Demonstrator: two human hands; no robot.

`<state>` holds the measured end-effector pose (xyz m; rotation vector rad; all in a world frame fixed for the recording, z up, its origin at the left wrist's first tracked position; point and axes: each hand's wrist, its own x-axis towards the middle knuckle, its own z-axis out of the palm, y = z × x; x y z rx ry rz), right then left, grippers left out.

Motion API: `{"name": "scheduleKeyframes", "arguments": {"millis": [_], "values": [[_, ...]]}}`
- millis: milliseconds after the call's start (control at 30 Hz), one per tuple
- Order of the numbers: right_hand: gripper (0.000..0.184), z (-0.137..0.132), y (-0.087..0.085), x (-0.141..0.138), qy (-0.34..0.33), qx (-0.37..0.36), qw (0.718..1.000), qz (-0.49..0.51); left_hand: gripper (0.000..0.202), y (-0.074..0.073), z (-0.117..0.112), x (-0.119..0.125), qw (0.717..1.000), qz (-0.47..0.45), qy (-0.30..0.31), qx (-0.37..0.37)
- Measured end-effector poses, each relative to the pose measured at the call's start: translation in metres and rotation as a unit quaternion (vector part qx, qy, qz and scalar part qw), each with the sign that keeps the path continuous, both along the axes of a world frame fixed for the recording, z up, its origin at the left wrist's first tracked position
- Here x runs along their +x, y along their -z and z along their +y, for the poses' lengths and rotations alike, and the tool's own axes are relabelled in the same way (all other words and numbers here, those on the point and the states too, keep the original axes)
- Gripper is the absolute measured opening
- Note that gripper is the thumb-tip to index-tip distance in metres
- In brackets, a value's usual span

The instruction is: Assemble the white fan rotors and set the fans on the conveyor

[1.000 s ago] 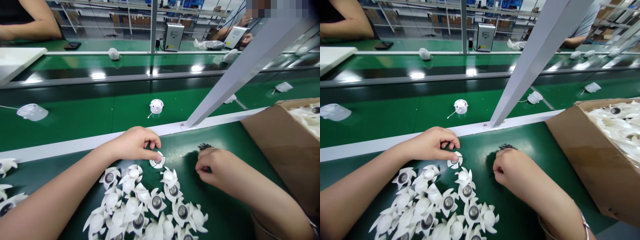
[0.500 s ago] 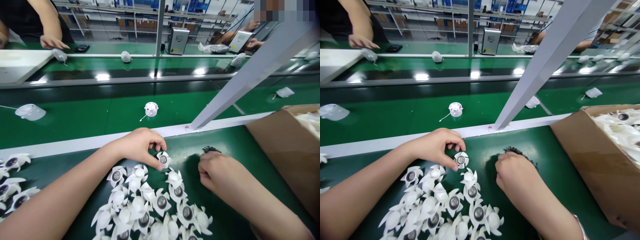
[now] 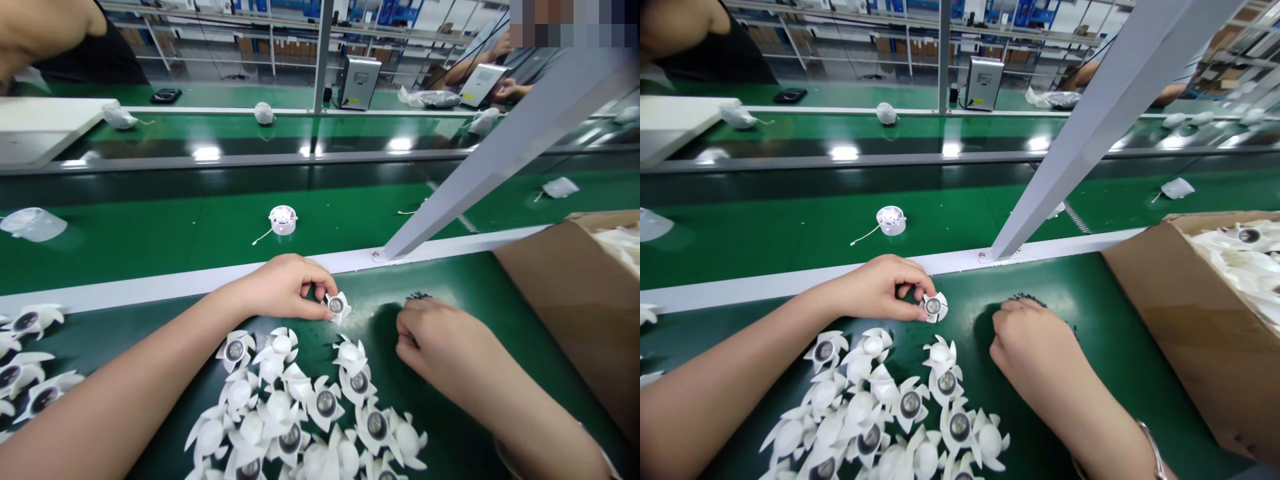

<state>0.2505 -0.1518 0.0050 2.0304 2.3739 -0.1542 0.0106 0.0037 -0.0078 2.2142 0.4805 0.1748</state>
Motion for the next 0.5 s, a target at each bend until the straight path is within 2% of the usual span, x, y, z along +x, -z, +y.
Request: {"name": "scheduleKeyframes", "arguments": {"millis": [100, 167, 267, 367, 500], "values": [[0.013, 0.011, -0.005, -0.004, 0.027, 0.044, 0.99, 0.129, 0.028, 0.002, -0.003, 0.001, 1.0, -0.012, 0.0, 0.02], [0.01, 0.017, -0.006, -0.013, 0.027, 0.07, 0.967, 0.244, 0.028, 0.002, -0.004, 0.001, 0.999, -0.018, 0.006, 0.034], [0.011, 0.025, -0.002, -0.031, 0.003, 0.053, 0.933, 0.357, 0.028, 0.002, -0.006, 0.002, 0.998, -0.021, 0.017, 0.049], [0.01, 0.028, 0.008, -0.048, -0.013, 0.042, 0.923, 0.383, 0.024, 0.001, -0.006, 0.002, 0.998, -0.025, 0.022, 0.056], [0.008, 0.028, 0.015, -0.058, -0.01, 0.069, 0.944, 0.323, 0.022, 0.001, -0.006, 0.001, 0.998, -0.027, 0.023, 0.06]]}}
